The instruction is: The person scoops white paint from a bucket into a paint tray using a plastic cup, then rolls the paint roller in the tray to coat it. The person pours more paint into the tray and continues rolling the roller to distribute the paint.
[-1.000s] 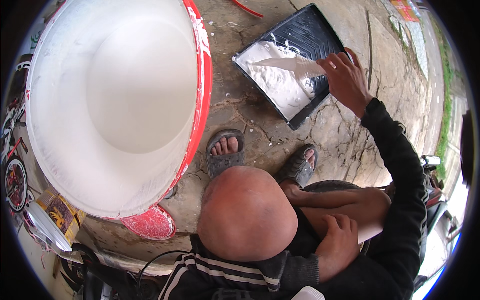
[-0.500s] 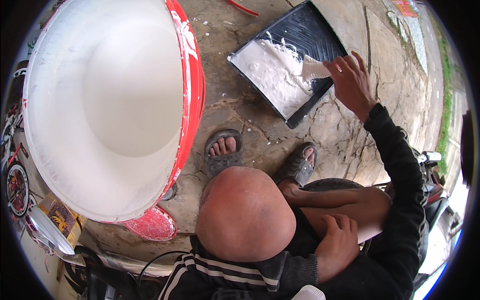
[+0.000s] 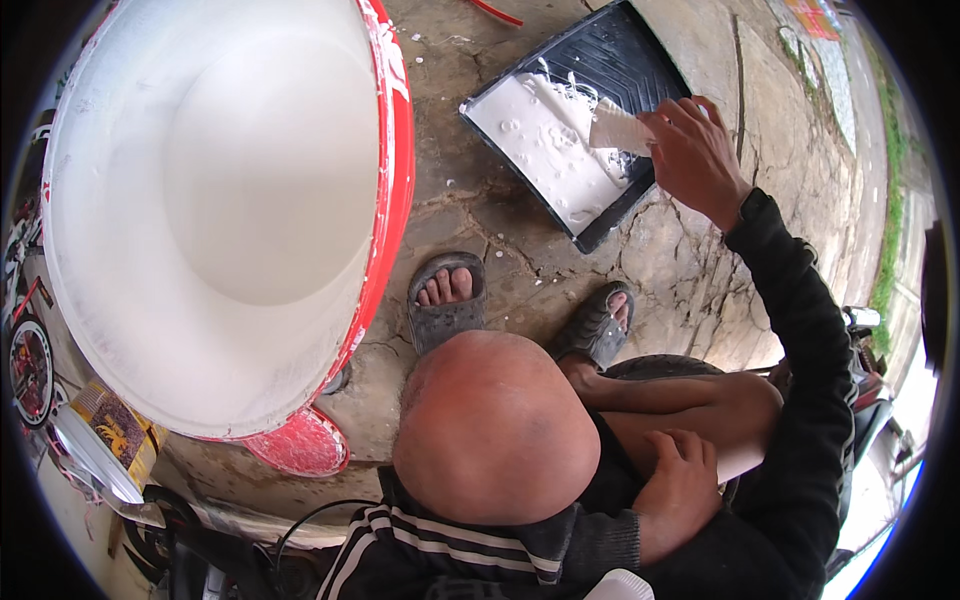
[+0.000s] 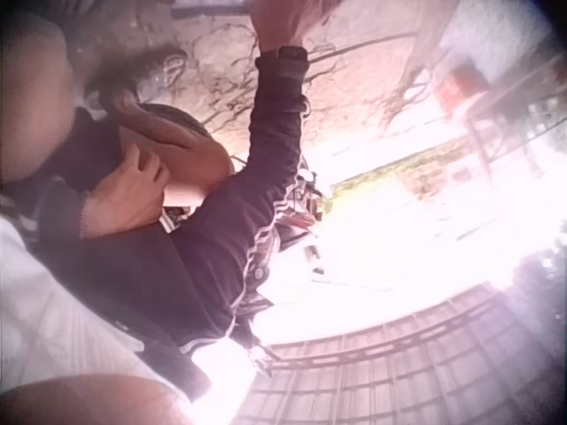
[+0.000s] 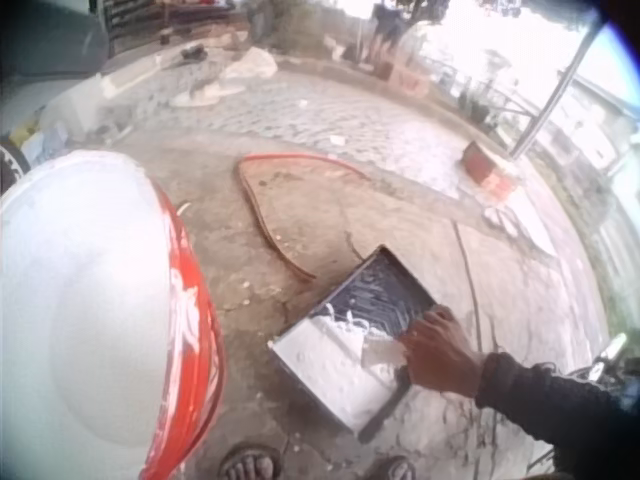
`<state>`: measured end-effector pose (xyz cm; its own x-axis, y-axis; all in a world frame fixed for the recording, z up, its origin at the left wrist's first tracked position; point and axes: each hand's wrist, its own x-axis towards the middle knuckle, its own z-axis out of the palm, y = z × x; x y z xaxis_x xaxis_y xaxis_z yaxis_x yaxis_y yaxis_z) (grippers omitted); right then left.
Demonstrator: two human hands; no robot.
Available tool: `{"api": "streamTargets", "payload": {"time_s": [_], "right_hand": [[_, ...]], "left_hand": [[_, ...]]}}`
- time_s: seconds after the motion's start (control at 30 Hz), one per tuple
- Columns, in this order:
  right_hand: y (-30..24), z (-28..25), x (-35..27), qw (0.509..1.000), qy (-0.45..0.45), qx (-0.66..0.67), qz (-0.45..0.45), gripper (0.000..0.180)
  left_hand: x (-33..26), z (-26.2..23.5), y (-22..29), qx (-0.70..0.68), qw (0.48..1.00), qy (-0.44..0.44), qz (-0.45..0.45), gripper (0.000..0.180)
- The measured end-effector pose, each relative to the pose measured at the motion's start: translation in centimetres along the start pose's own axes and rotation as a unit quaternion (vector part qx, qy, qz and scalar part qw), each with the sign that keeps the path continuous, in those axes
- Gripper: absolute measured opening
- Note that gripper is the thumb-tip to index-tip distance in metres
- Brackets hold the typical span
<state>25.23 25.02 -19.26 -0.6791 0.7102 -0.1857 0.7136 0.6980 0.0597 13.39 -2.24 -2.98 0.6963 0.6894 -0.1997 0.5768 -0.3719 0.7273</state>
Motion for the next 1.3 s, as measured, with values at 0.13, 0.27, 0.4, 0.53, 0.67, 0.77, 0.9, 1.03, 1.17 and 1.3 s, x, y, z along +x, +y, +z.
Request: {"api": "streamTargets", "payload": {"time_s": [0.13,0.27,0.4,0.53,0.67,0.77,0.9,1.03,1.17,1.3], "right_hand": [[-0.4,-0.4,0.9,0.995,-0.070,0.042,0.055,0.028],[0.6,-1.5,3.7,0.910,-0.262,0.201,0.252,0.029],[6.8,0.6,1.1,0.817,-0.255,0.475,0.206,0.023],[7.1,-2.0,1.2,0.878,-0.269,0.393,0.043,0.024],[7.9,-2.8,0.1,0.881,-0.233,0.411,0.039,0.026],[8.1,-2.4,-0.4,0.870,-0.242,0.426,0.049,0.026],[7.2,-2.7,-0.2,0.886,-0.235,0.398,0.032,0.026],[8.2,-0.2,-0.6,0.857,-0.276,0.430,0.063,0.026],[7.6,0.3,-1.1,0.866,-0.235,0.441,0.026,0.025],[7.9,2.1,-0.8,0.858,-0.245,0.450,-0.029,0.025]], "left_hand": [[0.1,0.1,0.2,0.005,1.000,0.009,-0.013,0.031],[0.0,-0.1,0.2,-0.005,1.000,-0.002,-0.015,0.032],[-0.2,-0.5,0.2,-0.010,1.000,0.000,-0.003,0.032],[-0.1,-0.7,0.0,-0.022,1.000,-0.001,-0.010,0.031],[-0.2,-1.0,-0.1,-0.025,1.000,0.001,-0.004,0.032],[-0.2,-1.0,0.0,-0.027,1.000,0.001,-0.002,0.032],[-0.2,-1.2,-0.3,-0.035,0.999,-0.001,-0.001,0.032],[-0.1,-1.2,-0.4,-0.027,1.000,0.007,-0.004,0.032],[0.3,-1.6,-0.6,-0.042,0.997,-0.055,0.016,0.037],[0.4,-1.3,-0.6,-0.027,1.000,-0.011,-0.006,0.033]]}}
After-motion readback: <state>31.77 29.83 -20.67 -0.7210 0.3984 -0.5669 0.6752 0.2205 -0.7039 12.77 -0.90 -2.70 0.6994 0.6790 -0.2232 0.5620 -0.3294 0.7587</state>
